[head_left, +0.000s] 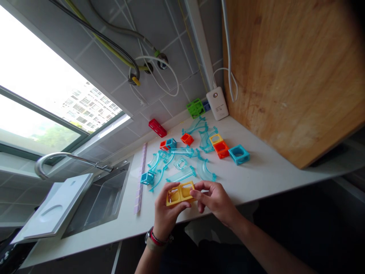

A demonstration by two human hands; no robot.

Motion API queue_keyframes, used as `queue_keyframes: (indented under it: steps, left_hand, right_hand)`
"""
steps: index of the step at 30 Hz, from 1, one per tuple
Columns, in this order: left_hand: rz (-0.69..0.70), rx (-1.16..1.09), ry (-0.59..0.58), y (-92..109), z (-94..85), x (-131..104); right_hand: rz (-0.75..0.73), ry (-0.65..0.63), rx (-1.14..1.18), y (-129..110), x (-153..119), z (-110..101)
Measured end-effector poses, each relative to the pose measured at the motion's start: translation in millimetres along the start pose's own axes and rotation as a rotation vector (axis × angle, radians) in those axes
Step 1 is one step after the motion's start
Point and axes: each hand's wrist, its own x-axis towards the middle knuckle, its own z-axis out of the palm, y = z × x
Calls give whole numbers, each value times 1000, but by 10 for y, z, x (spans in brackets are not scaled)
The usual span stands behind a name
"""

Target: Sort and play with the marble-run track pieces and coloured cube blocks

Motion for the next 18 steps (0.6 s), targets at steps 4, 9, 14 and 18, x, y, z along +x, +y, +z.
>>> queue_keyframes:
  steps: [4, 9, 14, 18]
  left_hand:
    - [-22, -26, 73, -161, 10, -98]
    - [116, 73, 205, -386, 62, -193]
    - [42, 10, 213, -446, 129, -209]
    - [2, -109, 180, -430, 135, -199]
  right_hand:
    - [-33, 62, -53, 48, -12, 27]
    - [-153, 86, -173, 70, -30, 47]
    - [-201, 103, -280, 115, -45, 56]
    - [-212, 121, -341, 112, -55, 61]
